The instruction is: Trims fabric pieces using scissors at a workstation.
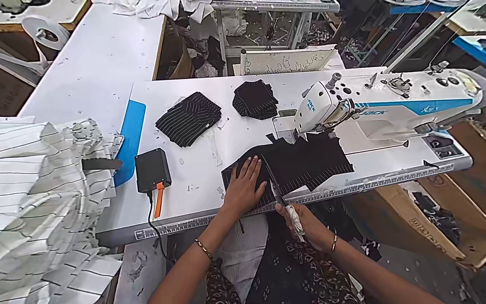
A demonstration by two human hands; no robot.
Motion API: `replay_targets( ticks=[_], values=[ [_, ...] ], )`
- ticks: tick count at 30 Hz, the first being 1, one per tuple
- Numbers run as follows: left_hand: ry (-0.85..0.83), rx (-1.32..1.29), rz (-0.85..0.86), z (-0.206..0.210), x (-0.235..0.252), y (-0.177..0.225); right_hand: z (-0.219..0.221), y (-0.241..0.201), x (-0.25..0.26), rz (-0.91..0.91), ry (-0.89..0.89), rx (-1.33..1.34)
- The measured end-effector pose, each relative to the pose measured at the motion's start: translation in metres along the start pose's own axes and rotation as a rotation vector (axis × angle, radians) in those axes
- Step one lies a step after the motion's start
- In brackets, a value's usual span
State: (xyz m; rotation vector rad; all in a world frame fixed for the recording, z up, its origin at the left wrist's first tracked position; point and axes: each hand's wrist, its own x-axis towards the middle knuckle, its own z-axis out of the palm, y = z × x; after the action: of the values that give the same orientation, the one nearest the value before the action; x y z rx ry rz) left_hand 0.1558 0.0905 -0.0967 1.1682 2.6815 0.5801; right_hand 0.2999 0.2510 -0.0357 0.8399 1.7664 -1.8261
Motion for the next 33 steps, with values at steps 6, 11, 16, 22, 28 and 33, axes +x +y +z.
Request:
replay_targets(
  ticks=[6, 11, 16, 22, 28, 33],
  values=[
    [0.023, 0.003, 0.004, 0.002, 0.000, -0.001, -0.004, 0.005, 0.002, -0.042, -0.004, 0.045],
    [0.086, -0.028, 0.107, 0.007, 0.000, -0.005, -0.009, -0.013, 0.009, -0.021, -0.042, 0.061],
    [-0.085, -0.122, 0.179, -0.018, -0.001, -0.005, -0.022, 0.001, -0.005, -0.021, -0.008, 0.066],
    [0.174, -0.201, 0.005, -0.009, 0.008, 0.018, -0.026, 0.026, -0.035, 0.031, -0.052, 0.166],
    [0.088, -0.076, -0.171, -0.005, 0.025, 0.000, -0.046, 0.040, -0.045, 0.021, -0.082, 0.145],
    [-0.058, -0.001, -0.148, -0.009, 0.026, -0.004, -0.073, 0.037, -0.044, 0.058, -0.121, -0.039]
  ],
)
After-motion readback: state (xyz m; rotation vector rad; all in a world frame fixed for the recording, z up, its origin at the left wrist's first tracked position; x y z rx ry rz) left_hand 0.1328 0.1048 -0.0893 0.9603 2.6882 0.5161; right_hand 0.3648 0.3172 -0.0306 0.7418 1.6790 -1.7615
